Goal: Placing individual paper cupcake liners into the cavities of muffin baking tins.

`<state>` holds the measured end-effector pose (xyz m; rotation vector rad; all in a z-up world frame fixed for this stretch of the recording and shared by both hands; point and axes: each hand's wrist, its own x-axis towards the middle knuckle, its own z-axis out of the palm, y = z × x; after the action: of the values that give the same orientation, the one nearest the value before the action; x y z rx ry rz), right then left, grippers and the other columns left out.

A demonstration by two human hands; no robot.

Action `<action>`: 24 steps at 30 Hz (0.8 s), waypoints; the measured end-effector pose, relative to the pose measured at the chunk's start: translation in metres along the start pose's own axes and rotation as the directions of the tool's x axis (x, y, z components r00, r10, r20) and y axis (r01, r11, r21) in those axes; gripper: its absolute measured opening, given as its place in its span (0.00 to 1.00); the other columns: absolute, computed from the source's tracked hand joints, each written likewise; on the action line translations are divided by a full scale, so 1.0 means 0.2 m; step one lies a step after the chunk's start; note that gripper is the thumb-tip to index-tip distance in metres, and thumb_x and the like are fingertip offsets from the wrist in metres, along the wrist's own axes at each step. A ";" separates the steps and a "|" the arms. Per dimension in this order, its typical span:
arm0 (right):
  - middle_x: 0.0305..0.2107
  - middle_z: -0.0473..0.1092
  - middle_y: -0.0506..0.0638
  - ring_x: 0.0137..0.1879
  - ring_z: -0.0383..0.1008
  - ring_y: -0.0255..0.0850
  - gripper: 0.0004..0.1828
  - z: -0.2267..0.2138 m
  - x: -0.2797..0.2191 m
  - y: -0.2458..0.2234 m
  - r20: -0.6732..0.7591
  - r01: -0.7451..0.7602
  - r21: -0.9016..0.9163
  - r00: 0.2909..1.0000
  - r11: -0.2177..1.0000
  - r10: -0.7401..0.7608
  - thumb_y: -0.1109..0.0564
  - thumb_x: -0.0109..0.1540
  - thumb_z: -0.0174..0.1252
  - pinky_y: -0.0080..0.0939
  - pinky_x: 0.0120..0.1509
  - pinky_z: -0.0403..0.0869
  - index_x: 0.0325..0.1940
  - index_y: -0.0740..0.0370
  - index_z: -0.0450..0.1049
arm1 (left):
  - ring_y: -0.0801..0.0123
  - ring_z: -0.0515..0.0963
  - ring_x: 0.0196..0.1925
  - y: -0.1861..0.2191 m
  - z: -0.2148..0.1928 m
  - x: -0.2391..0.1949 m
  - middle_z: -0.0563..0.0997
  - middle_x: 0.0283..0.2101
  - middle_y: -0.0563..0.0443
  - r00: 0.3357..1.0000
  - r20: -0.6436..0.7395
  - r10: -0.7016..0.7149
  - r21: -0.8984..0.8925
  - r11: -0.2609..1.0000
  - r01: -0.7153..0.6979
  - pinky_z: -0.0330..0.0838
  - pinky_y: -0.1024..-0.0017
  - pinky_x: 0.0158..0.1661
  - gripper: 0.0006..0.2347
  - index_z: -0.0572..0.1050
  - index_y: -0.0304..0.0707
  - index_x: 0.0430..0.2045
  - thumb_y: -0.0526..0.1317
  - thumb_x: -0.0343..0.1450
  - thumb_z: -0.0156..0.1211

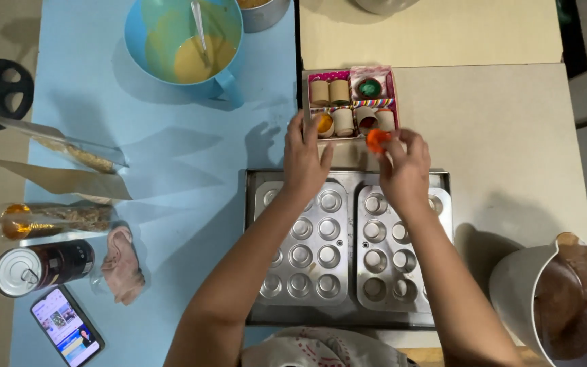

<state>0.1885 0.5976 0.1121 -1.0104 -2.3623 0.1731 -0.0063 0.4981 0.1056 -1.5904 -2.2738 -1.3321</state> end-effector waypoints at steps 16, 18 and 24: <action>0.63 0.62 0.55 0.69 0.64 0.44 0.31 -0.56 -0.79 -0.54 0.708 -0.690 0.685 0.707 0.232 0.011 0.63 0.63 0.50 0.53 0.67 0.74 0.72 0.68 0.59 | 0.59 0.69 0.42 0.46 -0.66 -0.92 0.72 0.41 0.51 0.968 0.135 0.212 -0.229 0.957 -0.178 0.64 0.62 0.48 0.11 0.79 0.40 0.31 0.47 0.75 0.54; 0.63 0.65 0.57 0.61 0.69 0.50 0.29 -0.54 -0.85 -0.57 0.729 -0.729 0.684 0.684 0.010 0.020 0.65 0.67 0.47 0.52 0.59 0.76 0.74 0.66 0.59 | 0.62 0.68 0.37 0.47 -0.68 -0.94 0.73 0.37 0.52 0.964 0.142 0.223 -0.222 0.957 -0.189 0.62 0.64 0.47 0.14 0.75 0.40 0.28 0.45 0.78 0.45; 0.68 0.62 0.57 0.60 0.68 0.48 0.31 -0.61 -0.92 -0.75 0.785 -0.791 0.609 0.611 0.053 0.097 0.60 0.66 0.45 0.53 0.60 0.72 0.75 0.66 0.58 | 0.57 0.70 0.36 0.49 -0.73 -1.06 0.72 0.34 0.52 0.980 0.129 0.155 -0.319 0.942 -0.107 0.65 0.61 0.40 0.11 0.68 0.40 0.27 0.45 0.72 0.59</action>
<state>0.2625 0.3510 0.1818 -1.0350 -1.4547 2.2421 0.1112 0.2521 0.1517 -1.9656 -2.0676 -1.6523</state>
